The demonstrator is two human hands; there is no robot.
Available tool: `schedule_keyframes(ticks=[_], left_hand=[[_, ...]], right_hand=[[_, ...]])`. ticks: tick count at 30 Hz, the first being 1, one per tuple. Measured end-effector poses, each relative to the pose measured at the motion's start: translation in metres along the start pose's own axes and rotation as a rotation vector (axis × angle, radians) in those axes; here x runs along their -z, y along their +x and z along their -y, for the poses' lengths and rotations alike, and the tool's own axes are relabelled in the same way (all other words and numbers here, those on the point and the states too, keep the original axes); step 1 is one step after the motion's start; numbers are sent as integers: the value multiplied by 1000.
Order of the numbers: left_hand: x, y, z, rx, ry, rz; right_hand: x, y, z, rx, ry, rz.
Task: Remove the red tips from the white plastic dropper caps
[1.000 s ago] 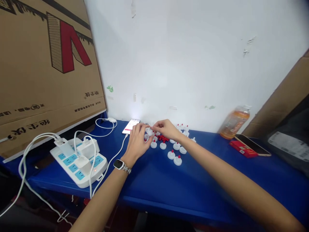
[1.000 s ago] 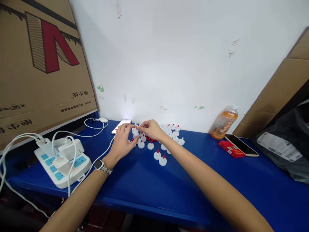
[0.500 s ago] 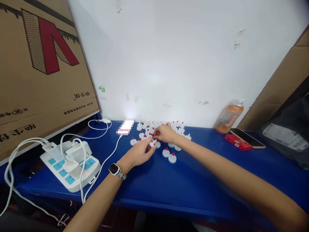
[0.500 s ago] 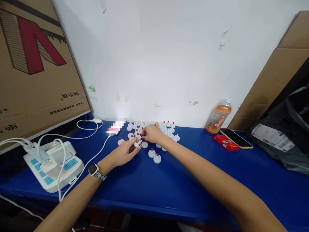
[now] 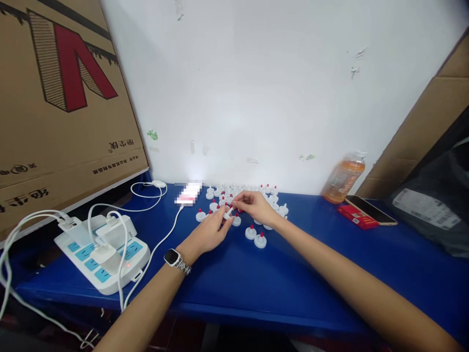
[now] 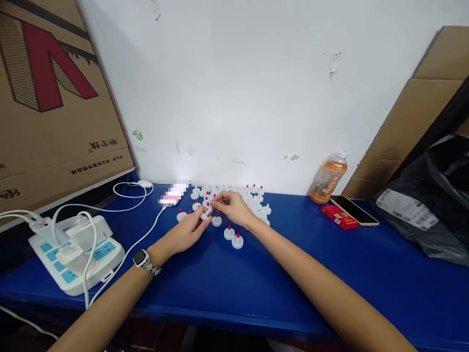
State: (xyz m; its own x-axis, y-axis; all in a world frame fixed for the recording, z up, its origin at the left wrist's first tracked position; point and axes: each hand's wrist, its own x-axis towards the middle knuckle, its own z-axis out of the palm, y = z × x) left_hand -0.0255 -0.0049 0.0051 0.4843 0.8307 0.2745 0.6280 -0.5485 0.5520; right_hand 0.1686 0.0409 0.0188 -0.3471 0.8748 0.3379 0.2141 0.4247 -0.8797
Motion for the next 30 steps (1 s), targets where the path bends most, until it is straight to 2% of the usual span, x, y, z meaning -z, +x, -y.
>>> schedule_keyframes(ticks=[4, 9, 14, 22, 26, 30], left_hand=[[-3, 0, -1, -16, 0, 5], [-5, 0, 0, -32, 11, -8], [-7, 1, -1, -79, -11, -20], [-12, -1, -8, -148, -72, -81], [-17, 5, -15, -174, -70, -99], [-20, 16, -16, -189, 142, -259]], right_hand=[[-5, -14, 2, 10, 143, 58], [0, -16, 5, 13, 88, -14], [2, -18, 12, -10, 94, 38], [-2, -22, 24, -3, 158, 7], [8, -26, 33, 10, 83, 36], [28, -29, 29, 93, -180, -36]])
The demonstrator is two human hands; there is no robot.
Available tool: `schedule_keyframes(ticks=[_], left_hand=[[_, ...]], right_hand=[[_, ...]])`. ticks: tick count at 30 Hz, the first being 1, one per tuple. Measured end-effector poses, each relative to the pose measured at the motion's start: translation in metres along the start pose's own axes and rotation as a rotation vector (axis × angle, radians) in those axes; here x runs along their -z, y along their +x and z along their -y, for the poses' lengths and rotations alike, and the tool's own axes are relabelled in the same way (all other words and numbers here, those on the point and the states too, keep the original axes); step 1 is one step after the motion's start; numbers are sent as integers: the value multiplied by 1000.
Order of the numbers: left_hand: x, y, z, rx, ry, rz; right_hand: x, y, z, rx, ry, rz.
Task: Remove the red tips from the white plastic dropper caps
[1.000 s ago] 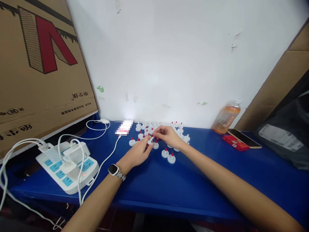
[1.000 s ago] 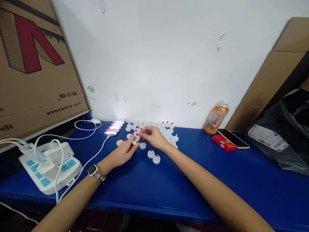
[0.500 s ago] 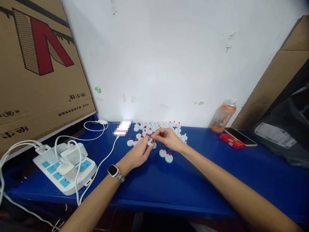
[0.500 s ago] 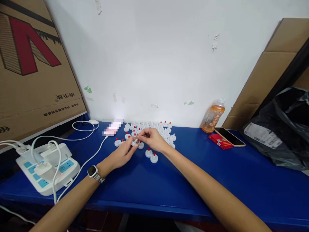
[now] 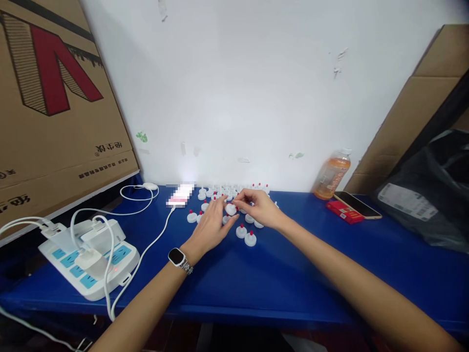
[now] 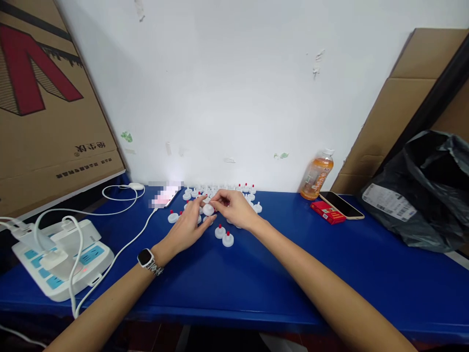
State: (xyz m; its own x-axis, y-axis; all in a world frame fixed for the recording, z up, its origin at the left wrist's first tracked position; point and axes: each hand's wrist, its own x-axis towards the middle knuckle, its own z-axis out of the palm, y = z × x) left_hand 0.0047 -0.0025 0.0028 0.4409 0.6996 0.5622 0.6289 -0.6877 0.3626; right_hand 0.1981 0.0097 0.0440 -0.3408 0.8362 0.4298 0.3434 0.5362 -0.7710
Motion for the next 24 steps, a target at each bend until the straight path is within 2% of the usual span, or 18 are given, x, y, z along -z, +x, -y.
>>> schedule_keyframes(ticks=[3, 6, 9, 12, 14, 17, 19, 24], left_hand=[[-3, 4, 3, -43, 222, -14], [-5, 5, 7, -98, 324, 70], [-2, 4, 12, -106, 352, 125], [6, 1, 20, -87, 329, 128], [12, -3, 24, -75, 297, 114], [19, -7, 27, -37, 259, 73], [22, -8, 26, -4, 236, 44], [22, -8, 21, 9, 220, 43]], right_hand=[[8, -3, -13, -7, -179, -18], [6, -5, -23, 19, -304, 105], [0, -7, -25, 83, -469, 203], [-1, -8, -22, 109, -583, 195], [2, -3, -20, 94, -580, 189], [10, 19, -21, 50, -566, 168], [12, 42, -25, 16, -642, 143], [-4, 95, -46, -104, -889, 189]])
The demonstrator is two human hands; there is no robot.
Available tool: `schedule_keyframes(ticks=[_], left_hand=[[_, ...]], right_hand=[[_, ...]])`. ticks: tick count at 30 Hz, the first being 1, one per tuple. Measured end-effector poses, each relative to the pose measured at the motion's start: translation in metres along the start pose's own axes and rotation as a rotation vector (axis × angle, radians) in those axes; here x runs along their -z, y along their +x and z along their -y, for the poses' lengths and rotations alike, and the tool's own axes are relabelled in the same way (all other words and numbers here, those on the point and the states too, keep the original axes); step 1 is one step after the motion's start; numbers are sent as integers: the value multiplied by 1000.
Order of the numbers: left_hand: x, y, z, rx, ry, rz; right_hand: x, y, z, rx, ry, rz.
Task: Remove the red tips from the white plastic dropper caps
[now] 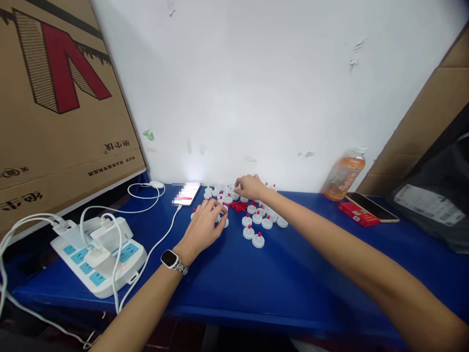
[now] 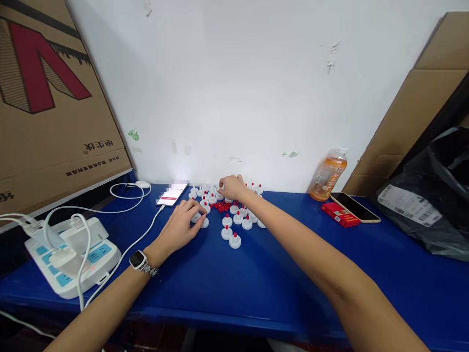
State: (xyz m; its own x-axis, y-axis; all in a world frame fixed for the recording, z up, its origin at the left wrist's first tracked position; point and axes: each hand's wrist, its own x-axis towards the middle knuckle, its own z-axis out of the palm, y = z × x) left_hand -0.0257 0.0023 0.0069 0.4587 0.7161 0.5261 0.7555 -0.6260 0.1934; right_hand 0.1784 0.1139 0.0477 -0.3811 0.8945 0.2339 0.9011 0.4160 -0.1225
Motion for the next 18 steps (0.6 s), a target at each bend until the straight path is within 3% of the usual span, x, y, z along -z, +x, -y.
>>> schedule_keyframes(ticks=[5, 9, 12, 15, 18], left_hand=[[-2, 0, -2, -5, -11, -38], [-1, 1, -5, 21, -76, -150], [-2, 2, -10, 37, -107, -217], [-5, 1, -13, 38, -83, -147], [-8, -1, -11, 31, -67, -81]], right_hand=[[-7, 10, 7, -20, 21, 6], [10, -24, 20, 10, 275, -195], [22, -59, 37, 104, 602, -210], [23, -77, 44, 150, 760, -144], [16, -71, 34, 119, 719, -144]])
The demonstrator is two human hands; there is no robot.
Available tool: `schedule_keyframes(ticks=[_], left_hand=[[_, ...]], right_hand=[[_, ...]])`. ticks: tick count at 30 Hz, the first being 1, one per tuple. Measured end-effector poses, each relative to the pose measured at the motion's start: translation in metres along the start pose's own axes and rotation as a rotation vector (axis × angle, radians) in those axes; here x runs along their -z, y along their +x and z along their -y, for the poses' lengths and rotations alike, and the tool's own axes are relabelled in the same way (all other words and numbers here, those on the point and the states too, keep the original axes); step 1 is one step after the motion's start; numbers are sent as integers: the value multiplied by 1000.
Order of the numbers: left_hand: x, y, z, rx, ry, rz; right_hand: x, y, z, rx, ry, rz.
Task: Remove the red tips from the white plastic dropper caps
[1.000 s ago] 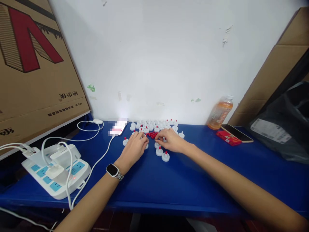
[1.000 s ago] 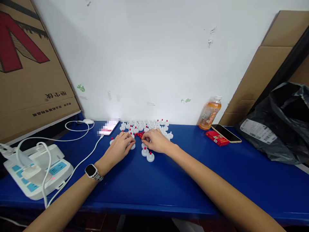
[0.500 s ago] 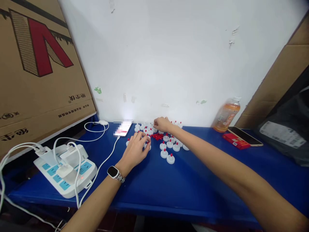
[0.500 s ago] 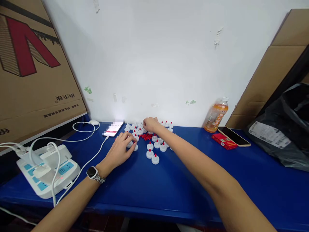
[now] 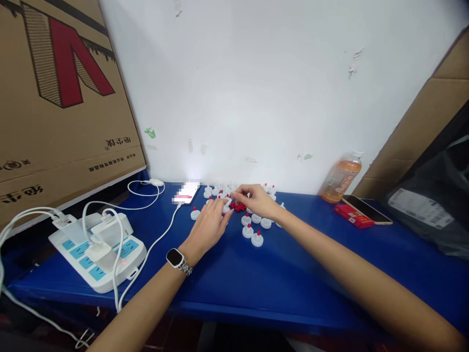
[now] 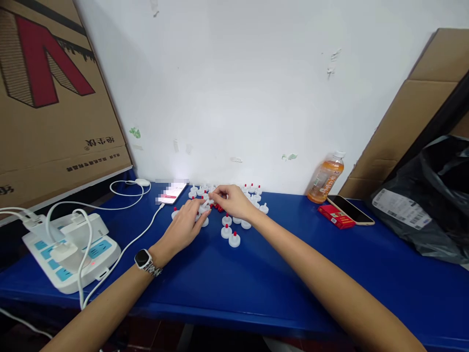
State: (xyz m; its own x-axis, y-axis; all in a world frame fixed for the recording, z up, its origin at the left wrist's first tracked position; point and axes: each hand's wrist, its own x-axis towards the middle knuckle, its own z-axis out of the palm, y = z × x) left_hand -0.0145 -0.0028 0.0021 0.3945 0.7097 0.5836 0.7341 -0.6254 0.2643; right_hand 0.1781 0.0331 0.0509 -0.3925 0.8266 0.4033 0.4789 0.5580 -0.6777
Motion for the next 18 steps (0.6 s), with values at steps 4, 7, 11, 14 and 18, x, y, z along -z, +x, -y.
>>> schedule_keyframes(ticks=[4, 7, 11, 14, 18], left_hand=[[2, -1, 1, -23, 53, 40], [4, -1, 0, -45, 97, 64], [3, 0, -1, -50, 98, 84], [3, 0, 0, -48, 92, 80], [2, -1, 2, -51, 98, 95]], right_hand=[[5, 16, -31, -17, -408, 110], [3, 21, -46, 11, -650, 228], [-4, 20, -53, 5, -659, 262], [-6, 19, -54, -22, -622, 257], [-7, 20, -52, -44, -608, 259]])
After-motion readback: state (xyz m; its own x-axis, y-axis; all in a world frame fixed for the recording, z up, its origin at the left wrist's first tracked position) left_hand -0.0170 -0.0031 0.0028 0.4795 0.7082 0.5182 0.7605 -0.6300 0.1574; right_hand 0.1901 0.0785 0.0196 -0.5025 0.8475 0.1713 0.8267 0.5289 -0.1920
